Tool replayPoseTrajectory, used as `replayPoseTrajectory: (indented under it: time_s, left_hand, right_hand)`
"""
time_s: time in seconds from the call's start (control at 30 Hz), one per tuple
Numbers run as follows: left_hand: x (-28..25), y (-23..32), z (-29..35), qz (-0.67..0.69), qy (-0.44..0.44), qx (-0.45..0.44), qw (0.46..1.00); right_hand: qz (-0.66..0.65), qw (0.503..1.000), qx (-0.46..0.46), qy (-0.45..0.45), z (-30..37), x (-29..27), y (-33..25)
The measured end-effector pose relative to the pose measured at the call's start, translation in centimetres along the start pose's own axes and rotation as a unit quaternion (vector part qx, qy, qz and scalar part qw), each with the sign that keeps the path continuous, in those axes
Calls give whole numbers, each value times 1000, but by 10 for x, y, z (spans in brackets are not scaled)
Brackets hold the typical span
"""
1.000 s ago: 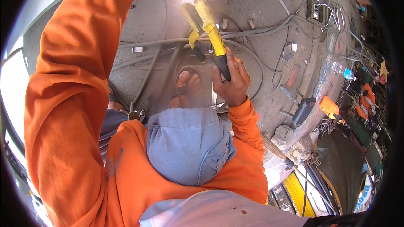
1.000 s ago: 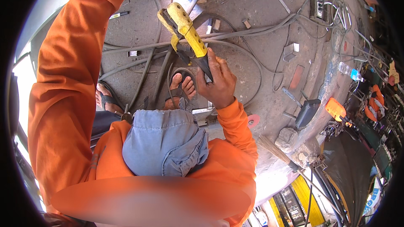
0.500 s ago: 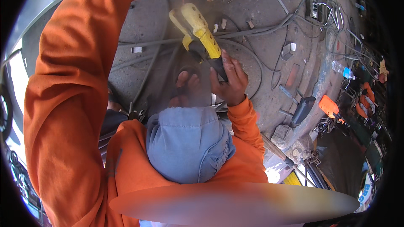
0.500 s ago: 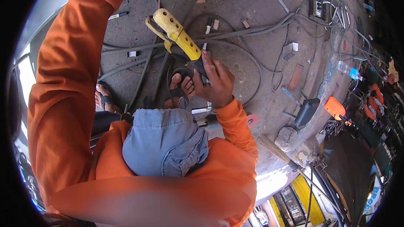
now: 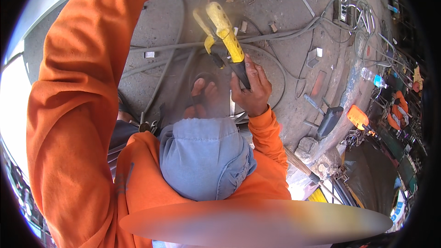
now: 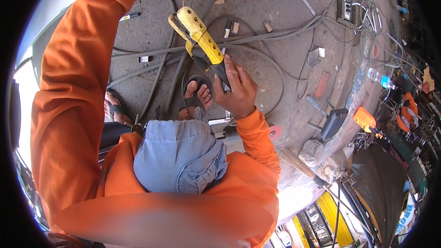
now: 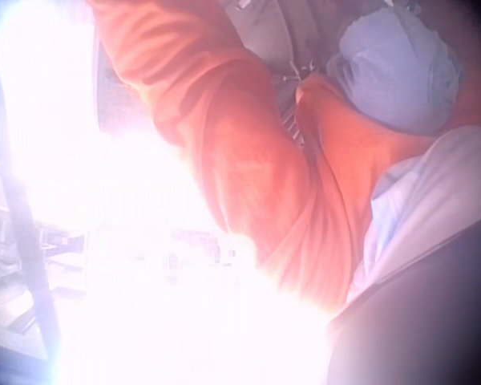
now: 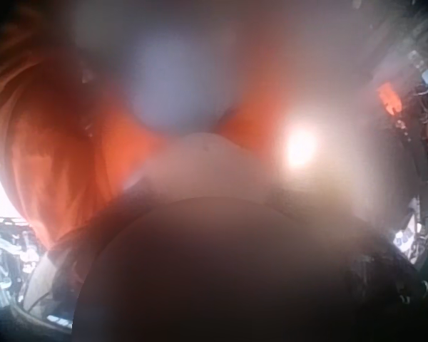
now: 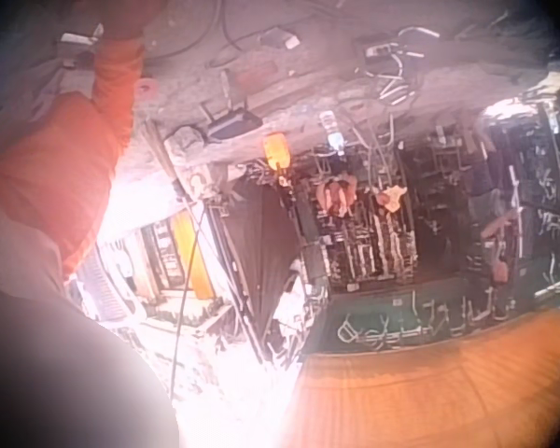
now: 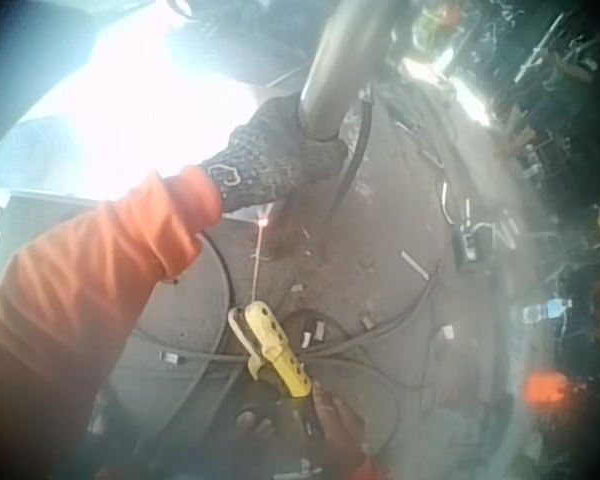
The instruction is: The person uses an angle grinder to smooth a metal frame, then picks up a welding torch to weld joints on the frame. They reposition the frame and continue welding different sections, occasionally adjusting their grip and stance.
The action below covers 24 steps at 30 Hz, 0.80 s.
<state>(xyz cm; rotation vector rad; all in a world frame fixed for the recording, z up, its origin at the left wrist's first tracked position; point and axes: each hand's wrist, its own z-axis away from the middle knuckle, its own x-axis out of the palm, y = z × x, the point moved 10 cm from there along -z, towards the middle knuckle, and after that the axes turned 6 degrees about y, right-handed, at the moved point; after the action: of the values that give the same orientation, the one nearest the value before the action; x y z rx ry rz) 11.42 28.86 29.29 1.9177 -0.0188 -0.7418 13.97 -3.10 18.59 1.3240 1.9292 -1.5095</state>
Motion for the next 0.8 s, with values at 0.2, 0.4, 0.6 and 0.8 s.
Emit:
replayPoseTrajectory:
  time_s: [0.2, 0.4, 0.6, 0.8]
  left_hand:
    - [-2, -2, 2, 12, -6, -7, 1000]
    - [-3, 1, 4, 17, -8, -14, 1000]
    - [-7, 4, 7, 25, -10, -27, 999]
    - [-6, 3, 7, 7, -4, -53, 999]
  right_hand:
    - [24, 1000, 3, 11, 1, 0, 2]
    - [34, 999, 3, 8, 3, 2, 5]
    - [6, 999, -43, 27, 3, -4, -6]
    - [15, 1000, -9, 5, 1, 1, -2]
